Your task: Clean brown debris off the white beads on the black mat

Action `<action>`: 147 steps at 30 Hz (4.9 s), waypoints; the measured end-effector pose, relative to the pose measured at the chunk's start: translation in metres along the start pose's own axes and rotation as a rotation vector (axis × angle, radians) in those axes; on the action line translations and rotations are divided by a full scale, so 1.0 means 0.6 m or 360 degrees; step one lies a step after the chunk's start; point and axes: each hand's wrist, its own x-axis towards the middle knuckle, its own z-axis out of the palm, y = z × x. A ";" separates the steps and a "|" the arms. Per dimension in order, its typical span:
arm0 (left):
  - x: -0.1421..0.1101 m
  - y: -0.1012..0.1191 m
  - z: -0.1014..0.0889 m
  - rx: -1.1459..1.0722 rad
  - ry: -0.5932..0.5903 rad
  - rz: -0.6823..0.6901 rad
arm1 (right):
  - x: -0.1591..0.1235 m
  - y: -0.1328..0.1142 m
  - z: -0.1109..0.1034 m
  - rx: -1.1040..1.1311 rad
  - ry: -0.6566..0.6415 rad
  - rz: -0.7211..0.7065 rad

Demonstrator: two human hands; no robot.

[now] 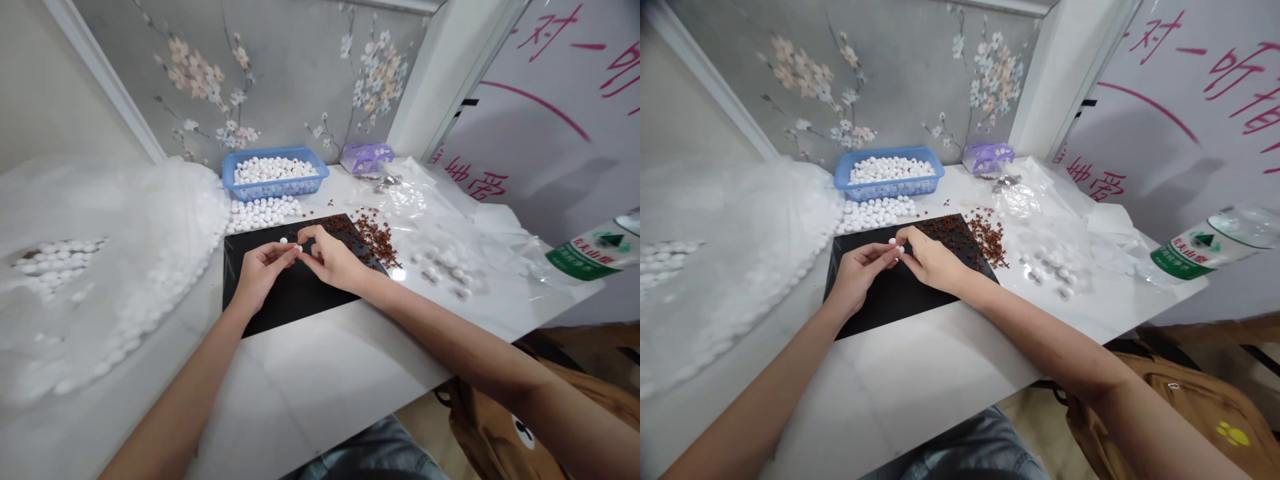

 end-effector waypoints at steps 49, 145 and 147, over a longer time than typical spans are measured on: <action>0.002 0.001 -0.007 -0.0097 -0.0010 -0.0087 | -0.007 0.007 0.014 -0.0169 0.0267 -0.0073; 0.016 -0.013 -0.038 0.0403 0.0396 0.0271 | 0.048 0.073 0.010 -0.0762 -0.0193 0.0331; 0.016 -0.012 -0.038 0.0395 0.0397 0.0271 | 0.049 0.072 0.011 -0.0771 -0.0219 0.0355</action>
